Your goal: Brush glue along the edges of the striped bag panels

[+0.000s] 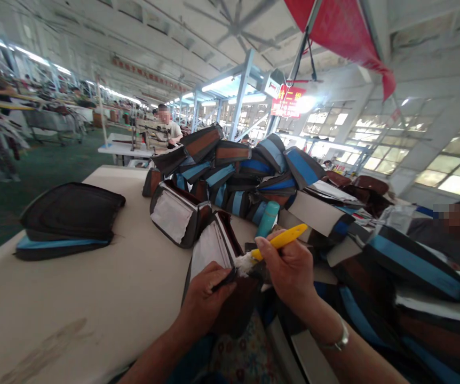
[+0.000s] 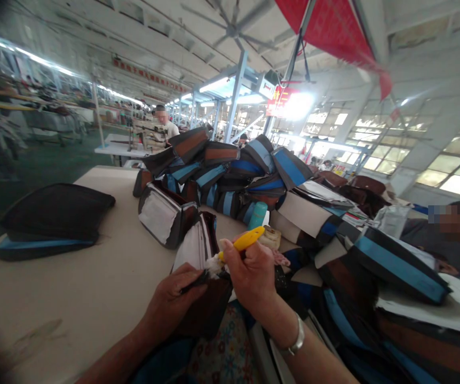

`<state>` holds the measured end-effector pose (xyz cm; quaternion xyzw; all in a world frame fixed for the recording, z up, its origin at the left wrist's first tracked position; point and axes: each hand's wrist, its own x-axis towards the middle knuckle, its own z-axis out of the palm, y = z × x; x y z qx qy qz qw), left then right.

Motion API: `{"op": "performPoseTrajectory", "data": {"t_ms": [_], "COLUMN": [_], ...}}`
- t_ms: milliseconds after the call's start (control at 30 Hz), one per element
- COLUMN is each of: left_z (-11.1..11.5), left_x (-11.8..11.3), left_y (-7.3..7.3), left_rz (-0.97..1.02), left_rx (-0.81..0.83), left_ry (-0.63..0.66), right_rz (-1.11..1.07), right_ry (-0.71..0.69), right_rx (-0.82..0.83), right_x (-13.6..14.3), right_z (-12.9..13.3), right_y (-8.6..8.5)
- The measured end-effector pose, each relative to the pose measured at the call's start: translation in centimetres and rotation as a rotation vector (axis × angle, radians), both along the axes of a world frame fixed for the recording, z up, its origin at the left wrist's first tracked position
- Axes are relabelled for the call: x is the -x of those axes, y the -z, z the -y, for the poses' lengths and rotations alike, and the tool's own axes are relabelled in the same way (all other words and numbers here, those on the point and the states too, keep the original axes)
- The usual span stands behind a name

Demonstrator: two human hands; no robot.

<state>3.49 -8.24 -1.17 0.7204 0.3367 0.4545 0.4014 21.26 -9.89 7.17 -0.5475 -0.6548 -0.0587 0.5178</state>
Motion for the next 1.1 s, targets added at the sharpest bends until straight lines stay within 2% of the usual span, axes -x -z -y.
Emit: {"op": "performPoseTrajectory", "data": {"t_ms": [133,200,300,367,433,533,600,700,800,867,933,1000,1100], "left_z": [0.0,0.0,0.1,0.0,-0.1,-0.2,-0.2,-0.3,-0.3,-0.4,-0.3,-0.1,0.2], "left_x": [0.1,0.2,0.1,0.1,0.0,-0.2,-0.3,-0.2,0.3,0.6,0.8,0.6,0.1], "left_y": [0.0,0.1,0.2,0.2,0.2,0.0,-0.1,0.0,0.1,0.2,0.4,0.8,1.7], "left_rz": [0.008,0.009,0.027,0.035,0.029,0.005,0.001,0.009,-0.007,-0.031,-0.057,-0.079,-0.1], "left_rx": [0.004,0.012,0.026,0.032,0.033,0.027,0.021,0.015,0.012,-0.001,-0.02,-0.04,-0.066], "left_ry": [-0.012,-0.015,-0.03,-0.031,-0.033,-0.035,-0.034,-0.032,-0.032,-0.039,-0.055,-0.08,-0.172], "right_rz": [0.169,0.125,0.096,0.211,0.302,0.216,0.151,0.193,0.133,0.012,-0.067,-0.062,-0.013], "right_ry": [0.044,0.066,0.0,-0.067,-0.055,0.024,-0.015,-0.094,0.052,0.196,0.278,0.3,0.31], "right_rx": [-0.02,-0.029,-0.006,-0.016,-0.047,-0.097,-0.091,-0.014,0.043,0.126,0.243,0.342,0.487], "right_x": [-0.1,-0.5,-1.3,-1.9,-2.4,-2.3,-1.9,-2.4,-5.4,-8.5,-11.6,-14.3,-16.7], "right_z": [0.3,0.7,1.3,1.7,2.0,2.6,2.6,1.9,0.5,-0.7,-2.1,-3.7,-6.1], "right_y": [0.2,0.3,0.5,0.5,0.4,0.0,0.3,1.2,2.0,2.5,3.5,5.3,8.9]}}
